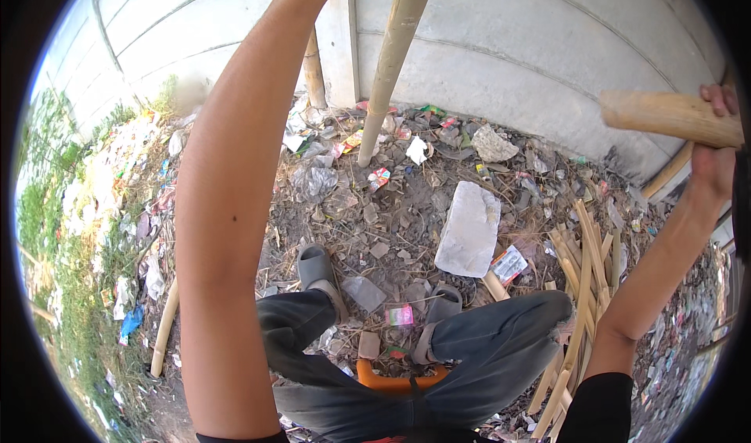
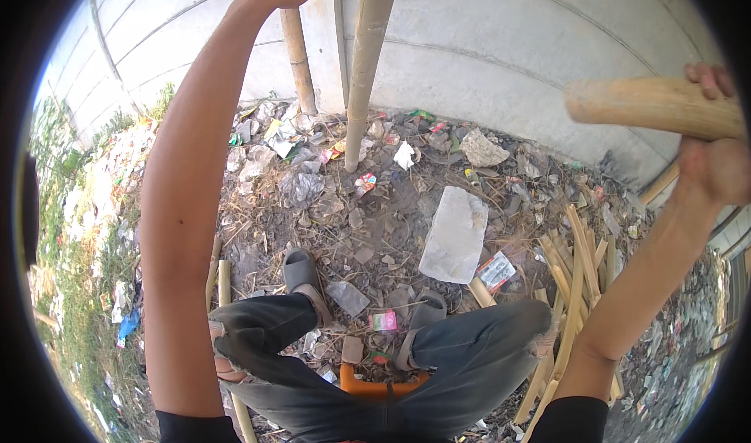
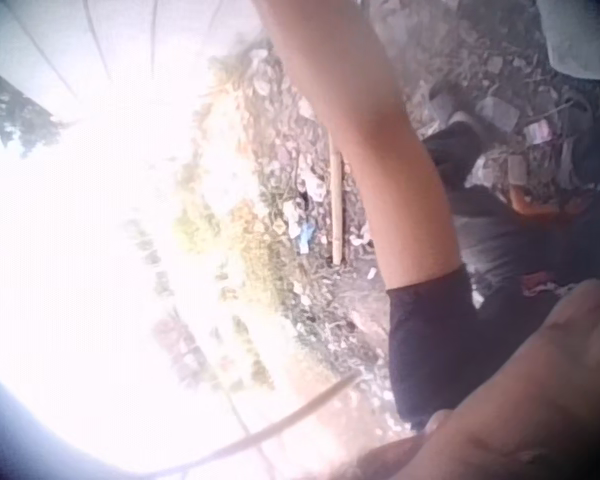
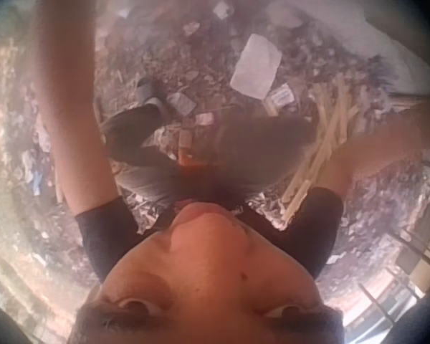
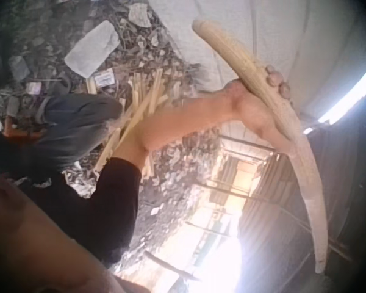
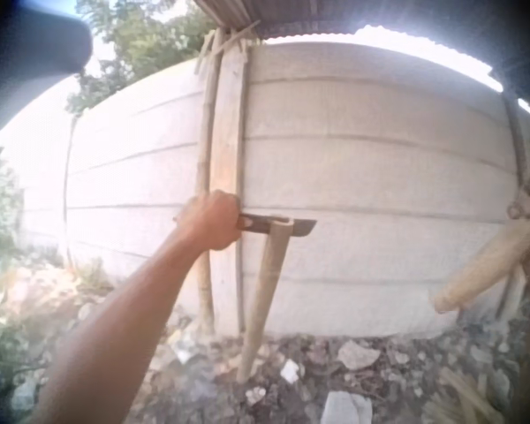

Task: The person sits on the ground and uses a machete and a wooden stick to split a long bamboo pole into thin strips. They repeatedly strike the bamboo against a fixed pole to separate the sections and then gather the resulting strips.

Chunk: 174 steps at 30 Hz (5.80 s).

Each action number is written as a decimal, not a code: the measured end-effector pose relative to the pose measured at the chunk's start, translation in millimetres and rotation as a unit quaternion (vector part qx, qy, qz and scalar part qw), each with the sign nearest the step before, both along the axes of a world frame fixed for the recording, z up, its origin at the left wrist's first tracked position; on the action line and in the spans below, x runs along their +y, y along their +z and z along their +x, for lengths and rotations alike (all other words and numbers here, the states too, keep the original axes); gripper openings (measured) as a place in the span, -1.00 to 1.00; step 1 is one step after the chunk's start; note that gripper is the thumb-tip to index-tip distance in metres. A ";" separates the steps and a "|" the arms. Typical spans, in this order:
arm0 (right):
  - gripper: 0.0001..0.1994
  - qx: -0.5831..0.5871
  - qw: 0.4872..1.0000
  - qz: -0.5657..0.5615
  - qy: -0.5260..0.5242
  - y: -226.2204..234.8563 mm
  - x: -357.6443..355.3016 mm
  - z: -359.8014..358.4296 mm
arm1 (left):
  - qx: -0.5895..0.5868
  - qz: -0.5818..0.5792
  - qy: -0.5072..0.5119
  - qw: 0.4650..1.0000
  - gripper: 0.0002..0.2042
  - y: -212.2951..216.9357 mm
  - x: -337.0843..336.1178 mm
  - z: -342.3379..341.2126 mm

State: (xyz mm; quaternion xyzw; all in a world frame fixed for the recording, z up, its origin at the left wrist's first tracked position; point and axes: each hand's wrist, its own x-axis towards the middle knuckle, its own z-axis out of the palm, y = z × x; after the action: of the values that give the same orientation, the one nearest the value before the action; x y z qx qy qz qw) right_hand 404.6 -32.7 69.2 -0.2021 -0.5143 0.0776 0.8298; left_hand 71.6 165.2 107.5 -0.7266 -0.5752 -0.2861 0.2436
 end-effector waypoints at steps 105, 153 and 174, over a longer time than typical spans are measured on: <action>-0.46 -0.211 0.843 -0.472 0.152 -271.8 -12.1 -101.0 | -0.140 0.163 -0.025 0.976 -0.60 -118.3 -40.1 -52.4; -0.40 -0.251 0.829 -0.477 0.147 -249.8 9.9 -104.6 | -0.176 0.349 -0.455 0.801 -0.54 -147.6 -138.3 -31.9; -0.44 -0.250 0.846 -0.455 0.126 -249.4 3.8 -111.8 | 0.037 0.107 -0.089 0.990 -0.45 -94.4 -66.5 -92.9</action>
State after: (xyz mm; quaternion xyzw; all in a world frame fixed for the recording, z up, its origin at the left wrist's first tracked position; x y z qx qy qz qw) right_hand 292.8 -28.9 -180.2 -0.5029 -0.6322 0.3531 0.4719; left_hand -21.3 98.7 13.1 -0.7551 -0.4647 -0.3390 0.3146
